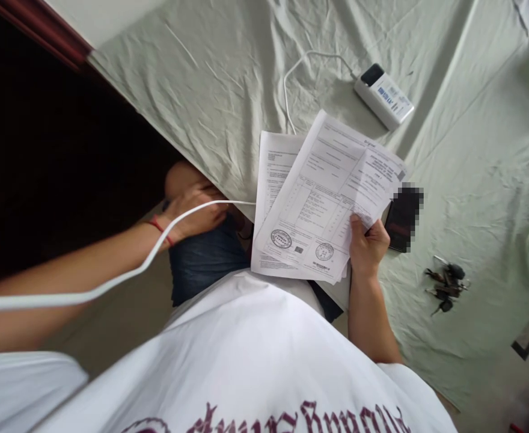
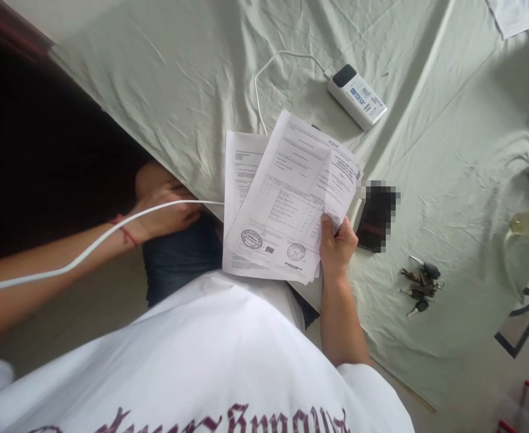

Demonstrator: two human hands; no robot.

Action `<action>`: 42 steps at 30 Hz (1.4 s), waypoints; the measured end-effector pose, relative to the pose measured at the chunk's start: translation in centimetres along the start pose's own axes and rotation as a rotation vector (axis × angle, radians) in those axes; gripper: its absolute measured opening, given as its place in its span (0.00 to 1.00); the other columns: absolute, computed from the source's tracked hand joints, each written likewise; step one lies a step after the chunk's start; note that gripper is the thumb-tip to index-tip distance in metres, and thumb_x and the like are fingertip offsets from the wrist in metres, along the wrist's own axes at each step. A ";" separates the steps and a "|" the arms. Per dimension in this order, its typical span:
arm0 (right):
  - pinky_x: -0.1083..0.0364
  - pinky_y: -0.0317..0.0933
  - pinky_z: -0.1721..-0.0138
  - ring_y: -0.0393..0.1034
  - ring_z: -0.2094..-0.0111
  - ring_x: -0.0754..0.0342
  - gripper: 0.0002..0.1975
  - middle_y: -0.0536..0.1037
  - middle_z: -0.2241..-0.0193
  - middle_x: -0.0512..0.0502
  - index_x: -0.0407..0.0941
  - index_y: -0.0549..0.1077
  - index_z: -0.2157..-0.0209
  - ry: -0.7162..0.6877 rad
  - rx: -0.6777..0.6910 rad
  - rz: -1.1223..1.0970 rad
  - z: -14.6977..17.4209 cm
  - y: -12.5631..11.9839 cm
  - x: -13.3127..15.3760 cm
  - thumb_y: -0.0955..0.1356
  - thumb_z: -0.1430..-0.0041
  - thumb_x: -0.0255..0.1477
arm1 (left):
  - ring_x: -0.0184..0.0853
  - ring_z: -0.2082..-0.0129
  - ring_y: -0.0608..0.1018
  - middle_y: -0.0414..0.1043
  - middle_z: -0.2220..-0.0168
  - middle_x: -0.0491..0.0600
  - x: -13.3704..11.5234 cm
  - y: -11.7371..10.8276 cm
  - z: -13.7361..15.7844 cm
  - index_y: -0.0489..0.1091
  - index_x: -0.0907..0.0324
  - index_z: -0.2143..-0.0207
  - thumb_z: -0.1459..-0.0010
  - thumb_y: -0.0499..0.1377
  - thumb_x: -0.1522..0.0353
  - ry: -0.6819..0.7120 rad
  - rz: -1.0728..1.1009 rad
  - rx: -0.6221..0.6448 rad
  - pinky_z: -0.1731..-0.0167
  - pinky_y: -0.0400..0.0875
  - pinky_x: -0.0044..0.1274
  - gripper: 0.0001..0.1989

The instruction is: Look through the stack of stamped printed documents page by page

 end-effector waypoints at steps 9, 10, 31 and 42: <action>0.55 0.65 0.61 0.72 0.65 0.55 0.17 0.81 0.65 0.46 0.42 0.80 0.59 -0.001 0.035 -0.051 -0.1 0.2 -0.1 0.71 0.39 0.42 | 0.48 0.60 0.81 0.81 0.63 0.55 -6.3 10.7 7.7 0.79 0.58 0.66 0.47 0.63 0.44 -0.712 1.488 -0.011 0.61 0.77 0.34 0.26; 0.55 0.65 0.61 0.72 0.65 0.55 0.17 0.81 0.66 0.47 0.42 0.80 0.59 -0.004 0.047 -0.051 -0.1 0.3 -0.1 0.72 0.39 0.42 | 0.48 0.60 0.81 0.81 0.63 0.56 -6.8 11.1 8.1 0.79 0.59 0.67 0.49 0.63 0.42 -0.750 1.597 0.001 0.64 0.77 0.33 0.29; 0.55 0.66 0.62 0.71 0.64 0.55 0.18 0.79 0.65 0.46 0.42 0.79 0.59 0.040 0.118 -0.075 -0.1 0.3 -0.9 0.73 0.43 0.43 | 0.46 0.60 0.82 0.83 0.61 0.56 -7.0 8.6 5.2 0.81 0.63 0.63 0.64 0.79 0.52 -0.818 1.632 -0.239 0.54 0.77 0.36 0.30; 0.54 0.67 0.62 0.68 0.68 0.56 0.17 0.76 0.70 0.50 0.42 0.80 0.63 -0.027 0.002 0.001 -0.1 -1.1 0.0 0.72 0.41 0.43 | 0.45 0.60 0.82 0.83 0.62 0.54 -7.5 7.9 4.8 0.80 0.62 0.64 0.58 0.75 0.49 -0.725 1.668 -0.259 0.56 0.76 0.33 0.28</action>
Point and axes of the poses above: each hand's wrist, its own z-axis away from the middle knuckle, its own y-axis out of the palm, x = y × z, the point moved 10 cm from there along -z, towards the middle knuckle
